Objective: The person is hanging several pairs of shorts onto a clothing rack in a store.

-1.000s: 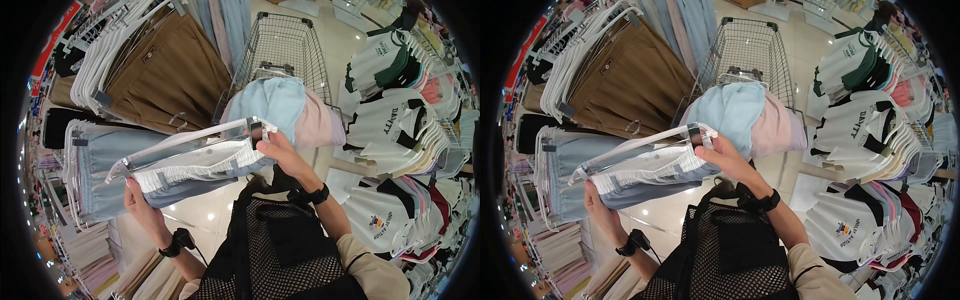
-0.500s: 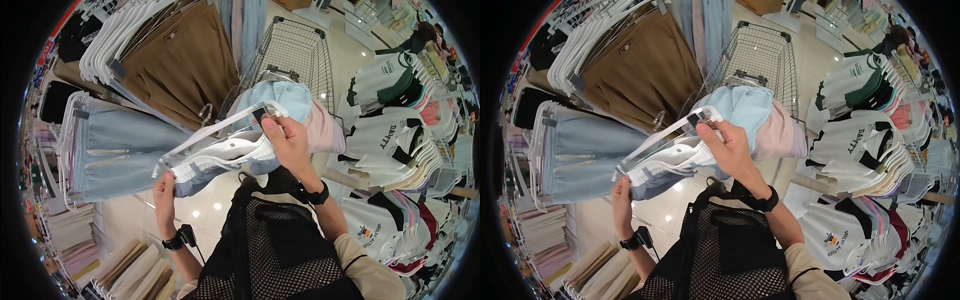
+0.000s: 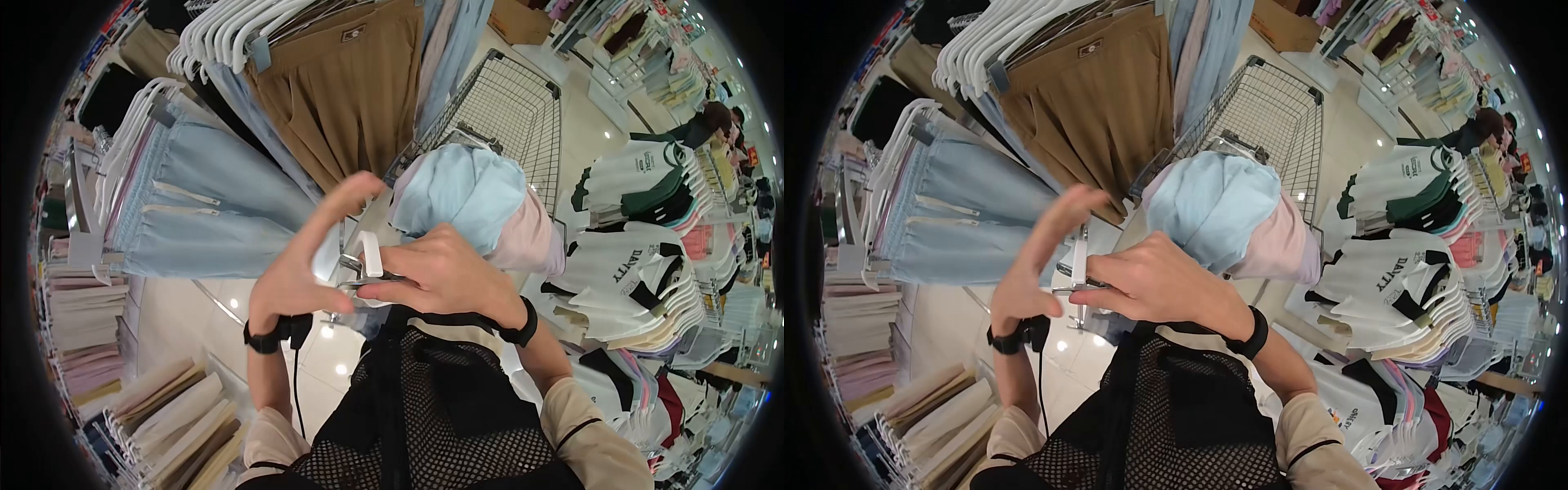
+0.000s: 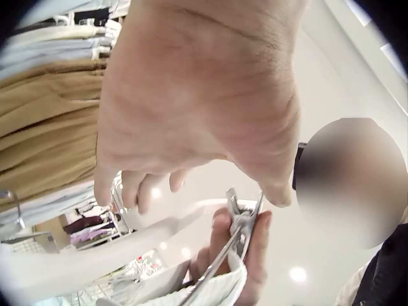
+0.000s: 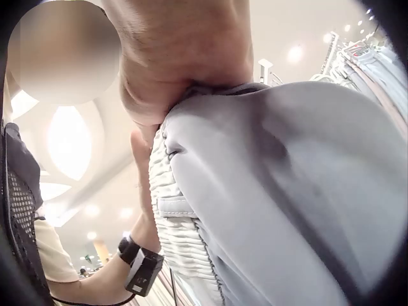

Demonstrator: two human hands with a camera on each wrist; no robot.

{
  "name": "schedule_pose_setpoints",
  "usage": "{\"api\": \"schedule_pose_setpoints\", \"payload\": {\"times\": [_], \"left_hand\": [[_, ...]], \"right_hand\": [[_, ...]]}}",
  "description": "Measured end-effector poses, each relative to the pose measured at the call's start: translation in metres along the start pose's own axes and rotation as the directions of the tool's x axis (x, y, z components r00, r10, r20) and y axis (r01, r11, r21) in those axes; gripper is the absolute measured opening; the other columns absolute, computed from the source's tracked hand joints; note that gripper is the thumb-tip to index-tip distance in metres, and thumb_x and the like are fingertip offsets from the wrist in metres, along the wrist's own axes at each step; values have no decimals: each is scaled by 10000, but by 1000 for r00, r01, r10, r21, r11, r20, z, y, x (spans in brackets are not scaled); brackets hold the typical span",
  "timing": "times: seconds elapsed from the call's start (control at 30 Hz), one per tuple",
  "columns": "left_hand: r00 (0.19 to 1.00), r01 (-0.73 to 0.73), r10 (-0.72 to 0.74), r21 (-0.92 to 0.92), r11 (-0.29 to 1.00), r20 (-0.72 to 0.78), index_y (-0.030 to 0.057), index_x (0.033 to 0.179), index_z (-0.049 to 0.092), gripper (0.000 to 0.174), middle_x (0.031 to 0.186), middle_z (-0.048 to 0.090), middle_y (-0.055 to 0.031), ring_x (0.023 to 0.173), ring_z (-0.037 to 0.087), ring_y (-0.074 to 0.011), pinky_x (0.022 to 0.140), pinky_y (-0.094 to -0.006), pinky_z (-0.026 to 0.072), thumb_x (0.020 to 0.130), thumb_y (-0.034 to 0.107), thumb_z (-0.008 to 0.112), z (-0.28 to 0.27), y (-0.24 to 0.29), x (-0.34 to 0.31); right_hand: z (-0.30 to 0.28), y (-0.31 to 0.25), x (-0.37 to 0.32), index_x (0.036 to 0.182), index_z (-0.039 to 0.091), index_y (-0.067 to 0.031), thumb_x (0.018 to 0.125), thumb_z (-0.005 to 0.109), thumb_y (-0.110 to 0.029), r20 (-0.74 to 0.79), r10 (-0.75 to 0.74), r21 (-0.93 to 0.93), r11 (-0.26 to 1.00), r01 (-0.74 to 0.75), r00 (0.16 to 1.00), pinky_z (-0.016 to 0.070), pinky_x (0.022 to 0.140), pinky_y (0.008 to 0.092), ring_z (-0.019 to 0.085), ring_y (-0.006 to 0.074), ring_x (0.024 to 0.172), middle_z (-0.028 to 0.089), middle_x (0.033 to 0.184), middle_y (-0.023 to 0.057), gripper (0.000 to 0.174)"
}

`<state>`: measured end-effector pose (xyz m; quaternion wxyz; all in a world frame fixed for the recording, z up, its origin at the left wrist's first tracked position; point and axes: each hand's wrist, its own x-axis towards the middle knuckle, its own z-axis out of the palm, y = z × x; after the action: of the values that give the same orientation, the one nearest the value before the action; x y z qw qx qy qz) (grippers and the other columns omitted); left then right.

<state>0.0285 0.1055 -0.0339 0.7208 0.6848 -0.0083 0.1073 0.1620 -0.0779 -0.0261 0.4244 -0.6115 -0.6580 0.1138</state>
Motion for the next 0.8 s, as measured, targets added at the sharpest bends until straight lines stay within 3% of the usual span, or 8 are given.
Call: {"api": "schedule_pose_setpoints", "payload": {"times": [0.07,0.17,0.2,0.3,0.4,0.53,0.67,0.8], "left_hand": [[943,229,-182,-144,963,279,2,1469,456,1089,1404,574,-122,1291,556,-253,1099,-410,413,626,489,945,-4,-2,3],[930,311,-314,47,949,188,0,1316,585,1076,1271,611,-113,1174,611,-234,1005,-377,447,579,730,868,-4,-10,-6],[957,272,-266,-45,961,116,31,1174,639,936,1117,613,-54,1034,611,-176,910,-339,466,574,706,886,3,-11,-8],[967,189,-154,-171,967,201,26,1217,631,672,1153,618,-22,1060,602,-137,898,-300,481,710,345,936,-4,-22,-12],[991,135,-136,-239,962,14,43,1129,641,506,1100,618,-2,987,588,-97,805,-256,468,755,253,909,2,-26,-17],[990,133,-140,-201,971,-25,57,1038,641,342,1018,622,-4,924,572,-85,776,-238,448,796,140,869,13,-4,-13],[995,65,-78,-195,979,-59,65,925,618,293,965,606,-9,869,547,-96,770,-250,430,792,131,870,12,-9,-17],[982,12,-43,-161,987,-186,58,867,608,280,926,593,-8,827,524,-93,754,-257,422,790,111,871,9,-13,-19]], "right_hand": [[3,1,0,770,603,-34,936,705,-363,-22,-2,49,999,3,1000,398,450,395,544,299,456,514,529,103,382],[-3,-2,-4,798,628,-27,935,707,-361,32,100,90,991,-102,994,403,458,391,542,302,457,518,528,104,369],[-3,-5,-6,802,635,-26,933,710,-361,23,101,82,991,-102,995,403,458,388,542,301,456,521,528,102,367],[-2,-6,-8,815,658,-24,923,722,-365,-9,105,70,992,-104,994,400,456,381,544,296,456,532,529,98,363],[0,-1,-12,838,684,-25,905,741,-376,-58,134,67,989,-131,989,398,454,374,548,289,457,546,535,96,362],[1,-1,-16,874,714,-23,874,773,-381,-87,137,-1,990,-138,987,406,458,365,554,277,457,559,540,95,363],[4,-1,-14,943,706,-29,847,806,-358,-130,92,7,996,-92,987,406,459,345,549,270,457,576,561,88,357],[8,5,-18,1038,659,-37,892,775,-277,-369,80,69,996,-59,926,394,450,320,553,229,459,582,598,60,304]]}}
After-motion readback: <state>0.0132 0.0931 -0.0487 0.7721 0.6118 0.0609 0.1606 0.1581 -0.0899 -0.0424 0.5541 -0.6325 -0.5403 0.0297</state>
